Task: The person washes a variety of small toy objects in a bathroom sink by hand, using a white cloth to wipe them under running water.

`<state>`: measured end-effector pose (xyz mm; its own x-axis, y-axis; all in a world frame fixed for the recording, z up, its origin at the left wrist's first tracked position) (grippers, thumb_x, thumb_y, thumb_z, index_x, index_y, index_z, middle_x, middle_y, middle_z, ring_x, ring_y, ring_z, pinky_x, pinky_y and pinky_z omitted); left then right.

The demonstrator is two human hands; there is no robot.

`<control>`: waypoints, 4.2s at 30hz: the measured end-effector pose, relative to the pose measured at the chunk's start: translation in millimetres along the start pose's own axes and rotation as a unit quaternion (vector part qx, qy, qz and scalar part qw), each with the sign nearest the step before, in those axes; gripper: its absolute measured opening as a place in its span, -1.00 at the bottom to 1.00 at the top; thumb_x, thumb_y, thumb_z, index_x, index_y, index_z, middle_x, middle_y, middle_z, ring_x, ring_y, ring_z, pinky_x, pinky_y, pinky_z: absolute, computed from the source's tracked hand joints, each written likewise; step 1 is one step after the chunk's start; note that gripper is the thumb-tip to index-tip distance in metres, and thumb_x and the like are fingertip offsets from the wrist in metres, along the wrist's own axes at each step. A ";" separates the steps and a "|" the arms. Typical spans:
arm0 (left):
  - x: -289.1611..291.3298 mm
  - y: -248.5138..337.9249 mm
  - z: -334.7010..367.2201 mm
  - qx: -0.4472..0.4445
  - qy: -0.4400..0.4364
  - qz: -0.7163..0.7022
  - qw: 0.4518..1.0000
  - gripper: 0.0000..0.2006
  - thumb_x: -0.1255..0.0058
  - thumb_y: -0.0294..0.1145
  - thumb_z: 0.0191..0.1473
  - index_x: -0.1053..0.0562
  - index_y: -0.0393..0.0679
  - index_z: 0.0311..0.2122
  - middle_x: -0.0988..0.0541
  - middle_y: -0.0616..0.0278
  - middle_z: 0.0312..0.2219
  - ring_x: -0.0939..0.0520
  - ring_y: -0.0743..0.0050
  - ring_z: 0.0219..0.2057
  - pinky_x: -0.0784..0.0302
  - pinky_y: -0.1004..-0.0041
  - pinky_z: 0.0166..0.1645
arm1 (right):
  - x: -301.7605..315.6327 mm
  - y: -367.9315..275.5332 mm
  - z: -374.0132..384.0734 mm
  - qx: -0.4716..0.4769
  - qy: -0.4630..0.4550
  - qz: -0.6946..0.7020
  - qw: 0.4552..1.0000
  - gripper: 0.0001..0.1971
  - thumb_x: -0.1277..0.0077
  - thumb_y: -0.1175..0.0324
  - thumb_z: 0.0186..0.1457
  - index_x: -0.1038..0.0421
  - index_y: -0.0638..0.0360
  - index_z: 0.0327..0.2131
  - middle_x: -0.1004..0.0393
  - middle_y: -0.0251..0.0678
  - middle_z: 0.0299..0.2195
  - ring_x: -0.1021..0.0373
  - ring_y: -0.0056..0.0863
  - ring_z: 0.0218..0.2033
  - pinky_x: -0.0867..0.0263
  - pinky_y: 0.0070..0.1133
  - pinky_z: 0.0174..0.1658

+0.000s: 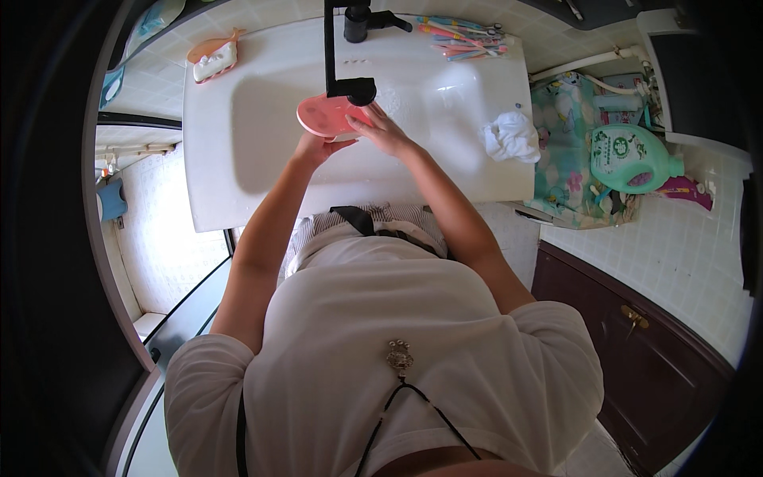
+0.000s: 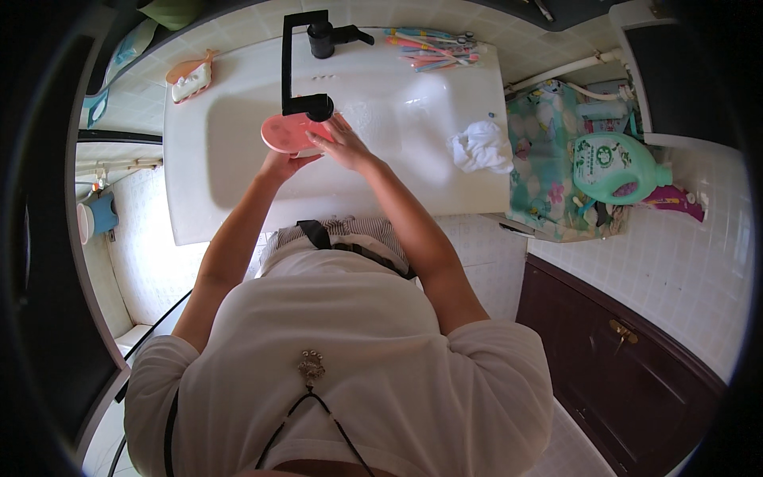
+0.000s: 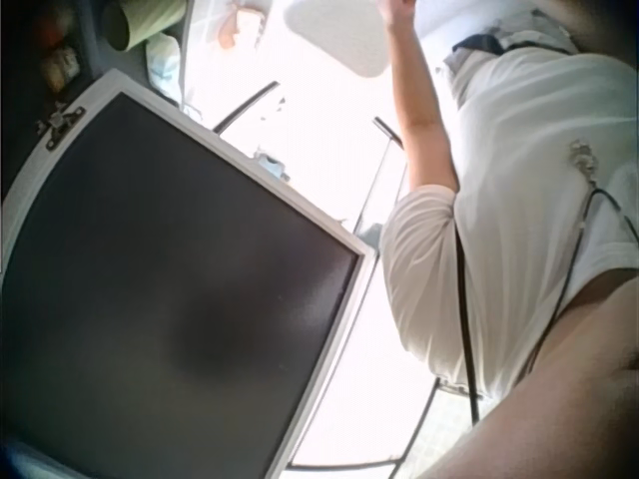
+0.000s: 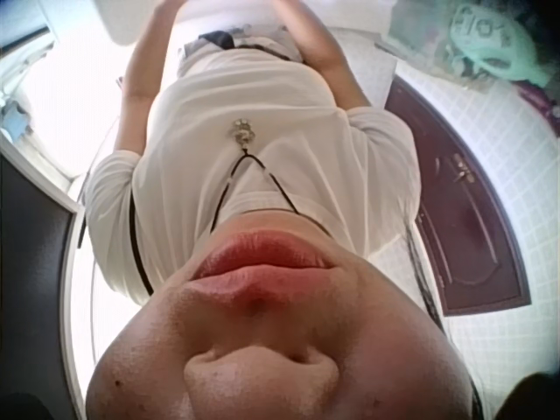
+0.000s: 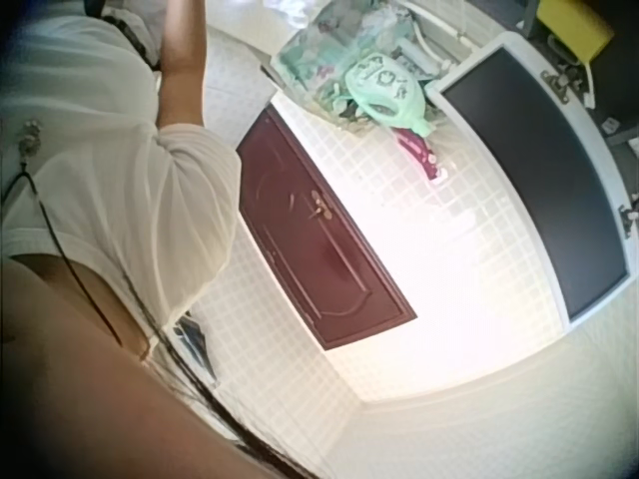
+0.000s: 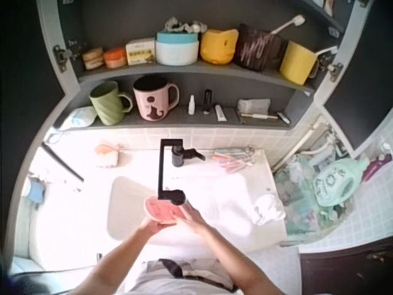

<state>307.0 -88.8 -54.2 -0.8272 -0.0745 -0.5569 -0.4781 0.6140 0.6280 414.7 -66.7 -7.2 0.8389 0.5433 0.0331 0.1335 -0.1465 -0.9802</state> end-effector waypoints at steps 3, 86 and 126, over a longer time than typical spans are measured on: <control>5.6 -6.3 9.8 0.026 -0.015 0.059 0.998 -0.61 0.17 -0.16 0.10 -0.24 -0.01 0.03 -0.41 0.25 -0.09 -0.47 0.30 -0.08 -0.54 0.23 -0.10 | 9.6 4.7 1.7 -0.024 0.075 -0.298 0.951 -0.30 0.09 -0.13 -0.02 0.02 -0.10 0.14 0.06 -0.14 0.16 0.14 -0.27 0.21 0.13 -0.27 0.17; 21.3 21.4 11.7 -0.107 0.039 0.069 0.991 -0.46 0.28 0.10 0.10 -0.27 -0.15 0.00 -0.38 0.15 -0.07 -0.42 0.29 -0.06 -0.34 0.18 0.00 | 61.7 50.4 -19.3 -0.045 0.275 0.133 0.951 -0.56 -0.04 0.21 0.01 -0.21 0.25 -0.10 -0.37 -0.29 -0.25 -0.37 -0.54 -0.27 -0.40 -0.55 -0.31; 13.2 32.9 -74.6 -0.243 0.272 0.212 0.907 -0.70 0.17 -0.25 0.13 -0.28 -0.31 -0.17 -0.46 0.04 -0.53 -0.53 0.30 -0.73 -0.47 0.45 -0.71 | 58.5 28.0 -39.3 -0.066 0.330 -0.281 0.899 -0.50 0.29 -0.04 0.12 -0.40 0.20 -0.57 -0.41 -0.14 -0.54 -0.36 -0.17 -0.53 -0.26 -0.40 -0.46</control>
<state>258.4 -128.2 -0.3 -0.9271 -0.3703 0.0578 -0.0479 0.2700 0.9617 488.2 -71.6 -25.1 0.7436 -0.0392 0.6675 0.6593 -0.1230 -0.7418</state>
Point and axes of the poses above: each hand's wrist, its own z-axis towards the middle knuckle, its own x-axis out of the back of the hand, y = z × x, the point moved 8 cm from there along z, towards the middle knuckle
